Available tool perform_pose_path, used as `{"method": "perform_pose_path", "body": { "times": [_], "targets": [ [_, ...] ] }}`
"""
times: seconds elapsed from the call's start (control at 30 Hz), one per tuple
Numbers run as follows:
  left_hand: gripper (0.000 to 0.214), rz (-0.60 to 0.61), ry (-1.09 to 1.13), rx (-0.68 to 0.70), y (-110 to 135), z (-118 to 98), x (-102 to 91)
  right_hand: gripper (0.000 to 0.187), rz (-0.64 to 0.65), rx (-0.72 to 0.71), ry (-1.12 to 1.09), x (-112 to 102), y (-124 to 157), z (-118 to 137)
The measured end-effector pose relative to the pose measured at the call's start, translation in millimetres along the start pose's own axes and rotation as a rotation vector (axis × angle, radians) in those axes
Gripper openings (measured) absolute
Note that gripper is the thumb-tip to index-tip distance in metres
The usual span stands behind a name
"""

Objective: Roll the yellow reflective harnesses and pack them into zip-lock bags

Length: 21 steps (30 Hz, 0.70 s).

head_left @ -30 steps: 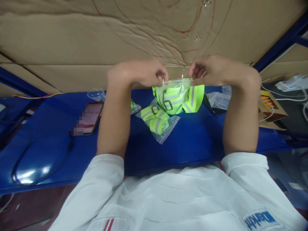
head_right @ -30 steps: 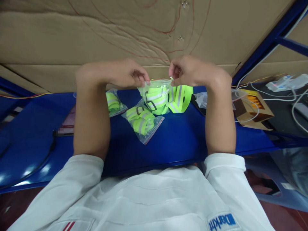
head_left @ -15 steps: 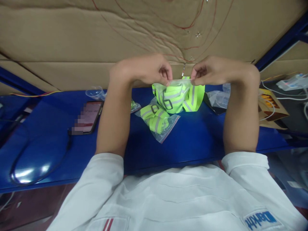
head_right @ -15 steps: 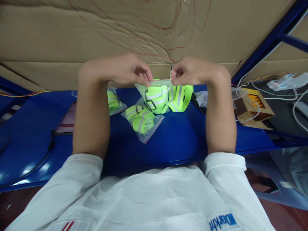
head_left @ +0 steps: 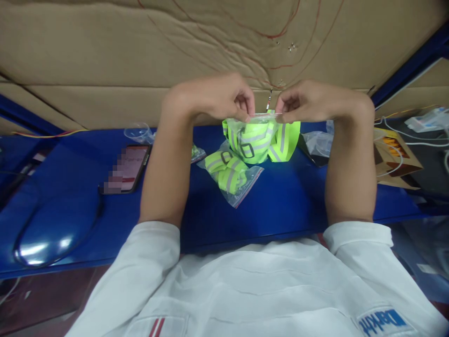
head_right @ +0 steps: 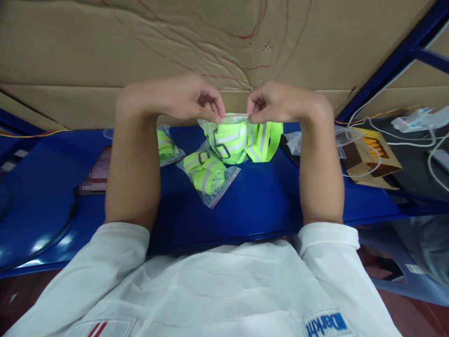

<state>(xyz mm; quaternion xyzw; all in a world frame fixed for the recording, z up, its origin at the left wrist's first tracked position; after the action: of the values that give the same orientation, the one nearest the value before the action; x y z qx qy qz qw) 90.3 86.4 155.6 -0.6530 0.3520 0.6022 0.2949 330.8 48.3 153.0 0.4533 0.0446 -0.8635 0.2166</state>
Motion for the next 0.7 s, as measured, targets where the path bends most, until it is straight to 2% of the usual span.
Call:
{"method": "perform_pose_path", "body": {
  "times": [0.2, 0.37, 0.57, 0.7],
  "targets": [
    [0.033, -0.002, -0.025, -0.053, 0.2, -0.7, -0.7, 0.011, -0.016, -0.010, 0.000, -0.4, 3.1, 3.8],
    [0.031, -0.015, -0.033, -0.023, 3.1, -2.1, -2.1, 0.019, 0.004, -0.076, -0.009, 1.2, -0.5, 1.4],
    [0.029, -0.025, -0.050, -0.036, 1.9, -1.7, -0.8, 0.012, -0.032, -0.129, 0.031, 4.6, -5.8, 1.8],
    [0.029, -0.032, -0.060, -0.034, 1.5, -3.5, 0.2, 0.018, -0.046, -0.103, 0.026, 6.5, -7.1, 4.9]
  ]
}}
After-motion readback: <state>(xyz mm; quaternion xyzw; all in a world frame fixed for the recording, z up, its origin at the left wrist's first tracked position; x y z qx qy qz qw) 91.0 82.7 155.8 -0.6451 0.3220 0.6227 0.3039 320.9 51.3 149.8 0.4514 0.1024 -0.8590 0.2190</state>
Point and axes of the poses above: each hand's wrist, its own y-axis away from the middle knuckle, its own x-axis out of the palm, z = x × y, the point moved 1 cm from there along -y, towards the middle knuckle, and after that the axes turned 15 degrees about -y, right-handed, at the moved point
